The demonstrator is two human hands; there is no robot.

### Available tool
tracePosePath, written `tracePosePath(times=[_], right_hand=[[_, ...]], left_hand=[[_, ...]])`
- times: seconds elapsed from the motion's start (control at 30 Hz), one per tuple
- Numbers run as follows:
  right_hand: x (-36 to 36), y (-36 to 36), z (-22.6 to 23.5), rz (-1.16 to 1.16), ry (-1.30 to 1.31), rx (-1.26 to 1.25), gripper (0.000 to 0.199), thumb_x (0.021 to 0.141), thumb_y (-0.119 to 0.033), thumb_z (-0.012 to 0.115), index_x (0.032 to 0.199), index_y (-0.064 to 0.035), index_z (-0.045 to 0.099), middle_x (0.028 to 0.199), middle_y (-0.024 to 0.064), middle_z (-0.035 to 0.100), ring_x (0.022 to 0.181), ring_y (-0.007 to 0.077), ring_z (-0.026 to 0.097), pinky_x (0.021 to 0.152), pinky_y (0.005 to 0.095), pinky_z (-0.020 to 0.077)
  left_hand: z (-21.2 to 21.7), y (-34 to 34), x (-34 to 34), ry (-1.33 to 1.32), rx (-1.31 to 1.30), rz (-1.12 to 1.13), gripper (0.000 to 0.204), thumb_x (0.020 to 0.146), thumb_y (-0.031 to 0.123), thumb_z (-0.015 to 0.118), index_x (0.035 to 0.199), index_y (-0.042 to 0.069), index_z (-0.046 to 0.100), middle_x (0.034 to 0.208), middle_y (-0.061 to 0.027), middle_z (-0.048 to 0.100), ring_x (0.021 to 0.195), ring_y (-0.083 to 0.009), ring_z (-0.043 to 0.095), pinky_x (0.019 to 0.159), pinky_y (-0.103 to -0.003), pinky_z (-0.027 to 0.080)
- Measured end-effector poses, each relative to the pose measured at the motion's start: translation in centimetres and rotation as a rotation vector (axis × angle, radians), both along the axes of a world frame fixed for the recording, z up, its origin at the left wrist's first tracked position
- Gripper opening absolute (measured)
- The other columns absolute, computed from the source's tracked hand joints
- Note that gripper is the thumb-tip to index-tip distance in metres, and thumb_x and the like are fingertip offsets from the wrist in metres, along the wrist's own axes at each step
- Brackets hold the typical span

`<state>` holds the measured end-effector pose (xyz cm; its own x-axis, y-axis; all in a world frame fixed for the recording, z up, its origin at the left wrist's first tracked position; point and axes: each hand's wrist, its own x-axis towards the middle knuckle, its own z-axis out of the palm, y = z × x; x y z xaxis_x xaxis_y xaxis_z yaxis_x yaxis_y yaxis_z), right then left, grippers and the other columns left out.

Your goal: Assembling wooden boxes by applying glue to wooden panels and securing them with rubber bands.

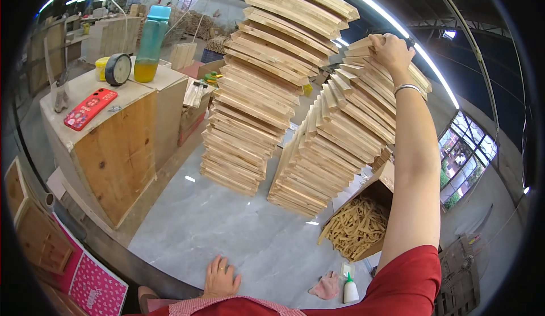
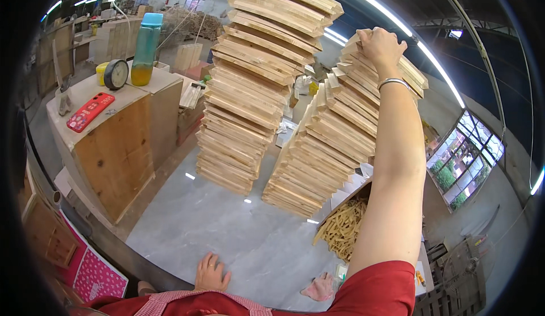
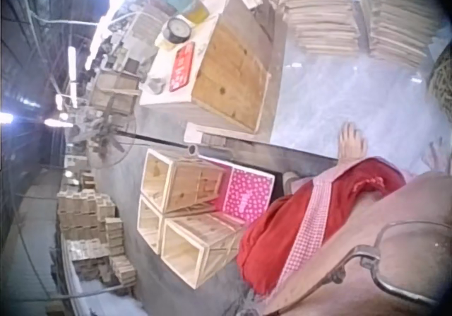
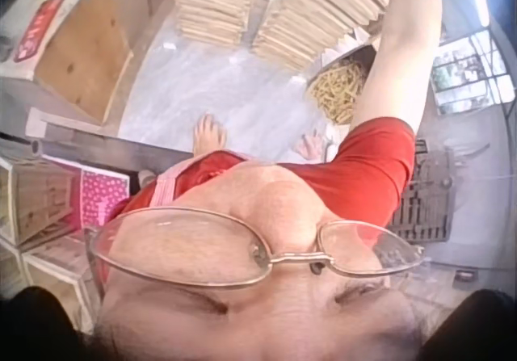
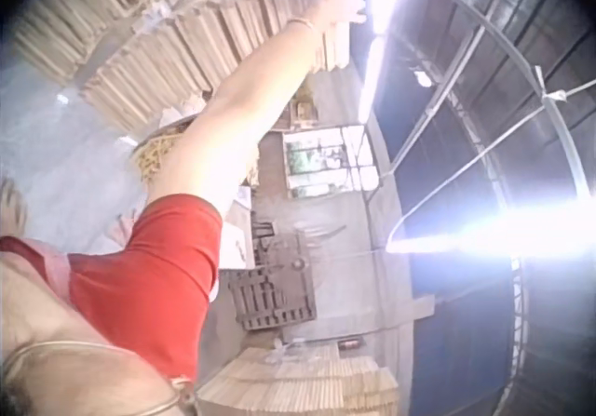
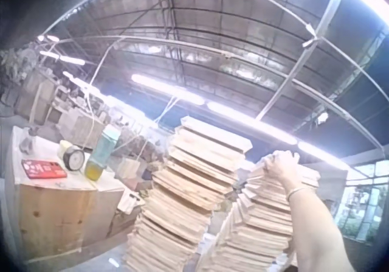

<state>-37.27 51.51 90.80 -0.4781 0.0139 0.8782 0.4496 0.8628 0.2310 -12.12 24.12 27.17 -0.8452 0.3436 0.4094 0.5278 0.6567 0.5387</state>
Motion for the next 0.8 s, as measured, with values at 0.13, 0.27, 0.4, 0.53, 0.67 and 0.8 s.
tracePosePath(times=[0.13,0.27,0.4,0.53,0.67,0.8], right_hand=[[2.2,2.2,0.7,-0.034,0.022,0.066,0.050,0.093,-0.057,0.052,0.102,-0.0137,0.075,0.104,0.0136,0.073,0.110,0.0282,0.065,0.104,0.0574,0.0343],[7.8,3.0,1.4,0.011,0.150,0.208,0.056,0.093,-0.061,0.050,0.101,-0.0124,0.076,0.101,0.0143,0.073,0.106,0.0280,0.066,0.106,0.0583,0.0324],[13.1,0.8,0.1,0.251,0.170,0.294,0.052,0.090,-0.058,0.059,0.094,-0.0086,0.074,0.096,0.0151,0.073,0.100,0.0297,0.066,0.095,0.0496,0.0441],[14.8,4.5,1.5,0.495,-0.028,0.326,0.064,0.083,-0.043,0.076,0.132,-0.0086,0.055,0.121,0.0195,0.064,0.110,0.0307,0.063,0.094,0.0421,0.0490],[16.5,1.7,-0.1,0.555,-0.425,0.089,0.059,0.088,-0.030,0.068,0.138,-0.0032,0.051,0.130,0.0161,0.062,0.118,0.0256,0.061,0.099,0.0389,0.0501],[18.9,5.5,-3.7,0.503,-0.256,0.249,0.054,0.085,-0.011,0.062,0.138,-0.0052,0.052,0.133,0.0175,0.060,0.117,0.0301,0.060,0.099,0.0401,0.0483]], left_hand=[[0.4,0.4,0.1,0.006,0.001,0.003,0.038,0.082,0.031,0.069,0.104,0.000,0.066,0.128,-0.0235,0.051,0.130,-0.0423,0.041,0.106,-0.055,0.035],[-0.1,0.6,0.3,0.027,-0.007,0.020,0.038,0.081,0.030,0.069,0.104,0.000,0.065,0.128,-0.0236,0.051,0.129,-0.0425,0.041,0.104,-0.055,0.036],[0.0,0.1,0.3,0.063,0.013,0.027,0.038,0.081,0.029,0.069,0.104,-0.001,0.065,0.127,-0.0243,0.051,0.129,-0.0437,0.041,0.103,-0.055,0.038],[0.2,-0.5,0.4,0.048,0.036,0.034,0.038,0.084,0.031,0.066,0.106,-0.001,0.064,0.129,-0.0252,0.051,0.129,-0.0438,0.041,0.104,-0.054,0.038],[0.1,0.1,0.4,0.006,-0.045,0.010,0.044,0.088,0.035,0.063,0.115,0.000,0.061,0.134,-0.0233,0.050,0.132,-0.0419,0.040,0.107,-0.053,0.036],[0.4,1.1,-0.6,0.028,-0.001,0.012,0.049,0.089,0.039,0.063,0.122,0.003,0.059,0.143,-0.0221,0.045,0.138,-0.0405,0.035,0.108,-0.053,0.034]])
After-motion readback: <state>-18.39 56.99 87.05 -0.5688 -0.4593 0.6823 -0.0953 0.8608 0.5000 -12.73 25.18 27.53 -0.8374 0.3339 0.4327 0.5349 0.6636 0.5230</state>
